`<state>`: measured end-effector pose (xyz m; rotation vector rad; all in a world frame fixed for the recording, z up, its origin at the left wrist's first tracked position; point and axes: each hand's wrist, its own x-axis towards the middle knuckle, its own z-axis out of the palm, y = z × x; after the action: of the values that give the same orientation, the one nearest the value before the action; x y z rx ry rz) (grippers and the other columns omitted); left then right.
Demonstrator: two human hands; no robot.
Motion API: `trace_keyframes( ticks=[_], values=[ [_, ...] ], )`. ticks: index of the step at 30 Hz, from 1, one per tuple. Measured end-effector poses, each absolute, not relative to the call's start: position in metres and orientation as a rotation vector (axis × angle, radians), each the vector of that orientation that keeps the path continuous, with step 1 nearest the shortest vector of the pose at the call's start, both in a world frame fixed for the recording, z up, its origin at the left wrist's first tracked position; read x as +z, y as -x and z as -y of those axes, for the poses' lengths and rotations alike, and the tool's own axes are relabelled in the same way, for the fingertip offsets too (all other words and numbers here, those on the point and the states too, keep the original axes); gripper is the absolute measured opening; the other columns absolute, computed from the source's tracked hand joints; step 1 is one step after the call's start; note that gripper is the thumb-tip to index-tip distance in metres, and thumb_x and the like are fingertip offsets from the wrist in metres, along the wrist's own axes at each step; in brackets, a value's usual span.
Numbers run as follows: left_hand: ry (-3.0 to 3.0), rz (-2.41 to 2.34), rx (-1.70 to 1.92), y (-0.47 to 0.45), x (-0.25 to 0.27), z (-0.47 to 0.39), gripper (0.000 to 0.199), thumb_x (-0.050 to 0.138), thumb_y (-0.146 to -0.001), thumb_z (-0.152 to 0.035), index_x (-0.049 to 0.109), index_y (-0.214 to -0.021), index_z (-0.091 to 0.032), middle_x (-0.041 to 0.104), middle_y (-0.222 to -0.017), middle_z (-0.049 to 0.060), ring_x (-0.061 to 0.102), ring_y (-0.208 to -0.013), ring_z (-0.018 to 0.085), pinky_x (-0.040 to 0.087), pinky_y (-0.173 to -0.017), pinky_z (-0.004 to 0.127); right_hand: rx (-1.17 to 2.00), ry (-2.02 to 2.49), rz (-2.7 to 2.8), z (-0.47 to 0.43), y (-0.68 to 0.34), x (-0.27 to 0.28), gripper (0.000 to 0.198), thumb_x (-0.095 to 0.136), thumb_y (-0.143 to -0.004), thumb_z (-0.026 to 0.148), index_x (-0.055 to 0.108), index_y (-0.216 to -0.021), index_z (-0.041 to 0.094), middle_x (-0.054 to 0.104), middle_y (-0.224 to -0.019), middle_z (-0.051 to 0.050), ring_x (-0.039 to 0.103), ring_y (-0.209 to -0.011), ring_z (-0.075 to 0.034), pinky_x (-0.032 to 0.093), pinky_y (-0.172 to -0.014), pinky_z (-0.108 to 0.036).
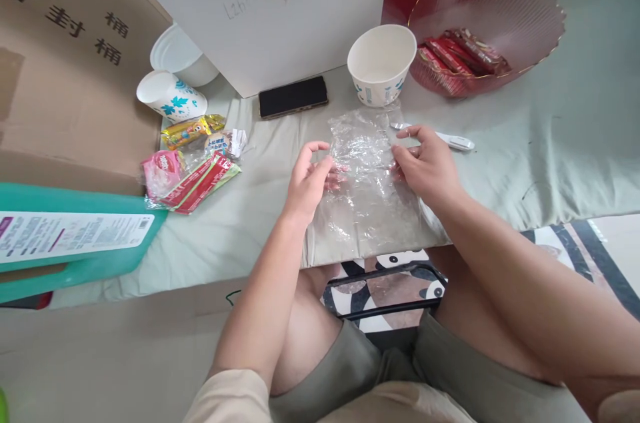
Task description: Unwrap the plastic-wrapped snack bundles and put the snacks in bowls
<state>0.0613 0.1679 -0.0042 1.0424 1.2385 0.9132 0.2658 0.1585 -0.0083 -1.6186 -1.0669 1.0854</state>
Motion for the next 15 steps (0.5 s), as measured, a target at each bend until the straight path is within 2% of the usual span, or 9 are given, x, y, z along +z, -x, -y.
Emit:
trace_keyframes(
  ticks=[3,5,9,11,15],
  values=[
    [-1.119,-1.073,0.804,-0.064,-0.004,-0.164,0.061,0.074,-0.081,-0.039,0.042,-0.133,-0.032,0.071,-0.095,0.000,0.074,-0.078,0.016,0.058,-0.066,0.027,1.141,1.589,1.052,-0.156,-0.264,-0.008,0.032,0.066,-0.087,0.038,0.051,-0.113,0.026,0.060,-0.062,0.005,0.059,-0.048,-0.015,0.045,-0.047,-0.028],
    [-1.203,-1.036,0.818,-0.065,-0.005,-0.162,0.067,0.076,-0.079,-0.035,0.042,-0.136,-0.032,0.072,-0.096,0.001,0.075,-0.079,0.016,0.060,-0.071,0.029,1.172,1.533,1.083,-0.154,-0.264,-0.008,0.046,0.067,-0.087,0.043,0.047,-0.125,0.026,0.064,-0.069,0.002,0.061,-0.053,-0.017,0.047,-0.051,-0.030],
    [-1.370,-1.106,0.925,-0.059,-0.010,-0.163,0.050,0.072,-0.081,-0.026,0.055,-0.128,-0.026,0.074,-0.096,0.003,0.075,-0.081,0.017,0.061,-0.076,0.031,1.155,1.293,1.274,-0.148,-0.268,-0.006,0.069,0.073,-0.083,0.044,0.038,-0.141,0.031,0.066,-0.082,0.000,0.063,-0.066,-0.019,0.051,-0.062,-0.034],
    [-1.496,-1.191,0.931,-0.053,-0.013,-0.165,0.046,0.071,-0.079,-0.021,0.061,-0.124,-0.025,0.075,-0.093,0.002,0.073,-0.081,0.016,0.060,-0.076,0.030,1.112,1.195,1.409,-0.145,-0.272,-0.006,0.067,0.073,-0.081,0.040,0.041,-0.139,0.030,0.065,-0.085,0.000,0.063,-0.072,-0.019,0.052,-0.067,-0.034],
    [-1.736,-1.404,0.948,-0.046,-0.018,-0.169,0.031,0.068,-0.080,-0.017,0.071,-0.111,-0.022,0.072,-0.082,0.000,0.067,-0.072,0.012,0.056,-0.074,0.028,0.905,1.187,1.708,-0.143,-0.278,-0.011,0.047,0.069,-0.081,0.028,0.056,-0.126,0.026,0.059,-0.080,0.001,0.059,-0.072,-0.017,0.050,-0.070,-0.033]
  ],
)
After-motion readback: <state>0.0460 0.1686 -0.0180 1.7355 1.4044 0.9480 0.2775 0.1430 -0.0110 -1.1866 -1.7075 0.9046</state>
